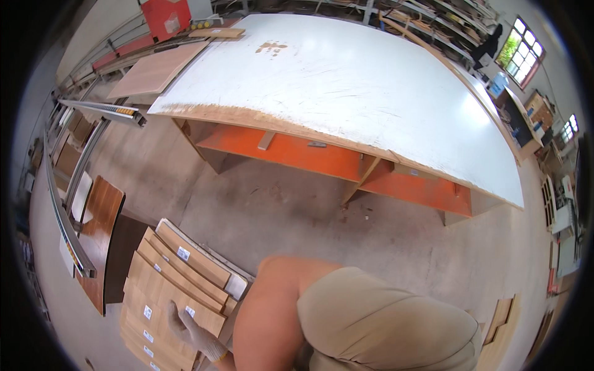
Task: The person repeatedly picks up stacks of flat wooden panels from a table, carries them across the workshop floor, and places them onto a metal rack. The person also handles individual panels, inspecting edges and stacking them on the table before moving them.
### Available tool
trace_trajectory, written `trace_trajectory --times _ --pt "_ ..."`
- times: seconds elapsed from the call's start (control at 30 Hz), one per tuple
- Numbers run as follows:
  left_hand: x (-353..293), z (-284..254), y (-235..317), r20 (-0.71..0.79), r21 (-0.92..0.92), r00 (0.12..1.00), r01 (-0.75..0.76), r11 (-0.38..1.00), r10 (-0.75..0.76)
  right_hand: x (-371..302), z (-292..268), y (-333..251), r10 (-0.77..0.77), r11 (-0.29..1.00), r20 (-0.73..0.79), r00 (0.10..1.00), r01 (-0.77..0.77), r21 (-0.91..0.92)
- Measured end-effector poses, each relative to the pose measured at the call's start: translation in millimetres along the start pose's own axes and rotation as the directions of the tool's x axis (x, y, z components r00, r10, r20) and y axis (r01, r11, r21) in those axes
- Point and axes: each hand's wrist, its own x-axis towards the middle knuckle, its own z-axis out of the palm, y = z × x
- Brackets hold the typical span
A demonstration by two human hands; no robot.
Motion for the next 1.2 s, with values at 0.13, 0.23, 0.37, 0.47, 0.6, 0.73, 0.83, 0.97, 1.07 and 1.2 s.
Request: trace_trajectory --times 0.13,0.23,0.37,0.47,0.6,0.73,0.83,0.97,1.07,1.2 --pt "27.3 48.1 -8.3 0.083 -0.06 0.997 0.008 0.998 -0.003 -26.6 -45.9 -1.3 0.012 1.0 0.003 1.0 -0.012 0.009" --pt "57.0 98.3 -18.7 0.063 -0.103 0.996 -0.06 0.993 0.067 -42.0 -95.0 3.4 0.027 1.0 -0.003 1.0 -0.027 0.008" --pt "99.8 155.9 -8.4 0.003 0.017 0.996 -0.095 0.995 0.095 -51.1 -172.4 2.6 0.032 0.999 -0.025 0.999 -0.032 -0.009" --pt "145.9 201.3 21.2 0.02 -0.023 1.0 -0.012 1.0 0.012 -51.1 -242.4 -2.7 0.053 0.996 -0.097 0.994 -0.06 -0.064" --pt "212.0 274.8 53.5 0.154 -0.021 0.987 -0.05 0.999 0.053 -46.9 -321.6 -10.4 0.057 0.987 -0.197 0.979 -0.085 -0.137" --pt "256.6 347.5 93.7 0.243 -0.229 0.967 -0.024 0.973 0.081 -46.4 -393.7 -19.3 0.047 0.976 -0.265 0.963 -0.101 -0.192" --pt "287.1 399.1 98.7 0.378 -0.257 0.913 -0.056 0.965 0.154 -45.5 -439.6 -34.1 0.057 0.966 -0.29 0.955 -0.127 -0.227" --pt "326.2 467.9 94.1 0.446 -0.254 0.858 -0.152 0.955 0.255 -56.9 -499.1 -47.0 0.079 0.946 -0.34 0.937 -0.178 -0.271" --pt "361.7 512.0 101.0 0.488 -0.174 0.834 -0.198 0.965 0.259 -69.9 -554.4 -60.7 0.091 0.931 -0.397 0.913 -0.219 -0.291" --pt "413.4 559.8 118.6 0.514 -0.006 0.845 -0.17 0.985 0.149 -140.9 -686.7 -83.4 0.087 0.885 -0.702 0.706 -0.379 -0.271"
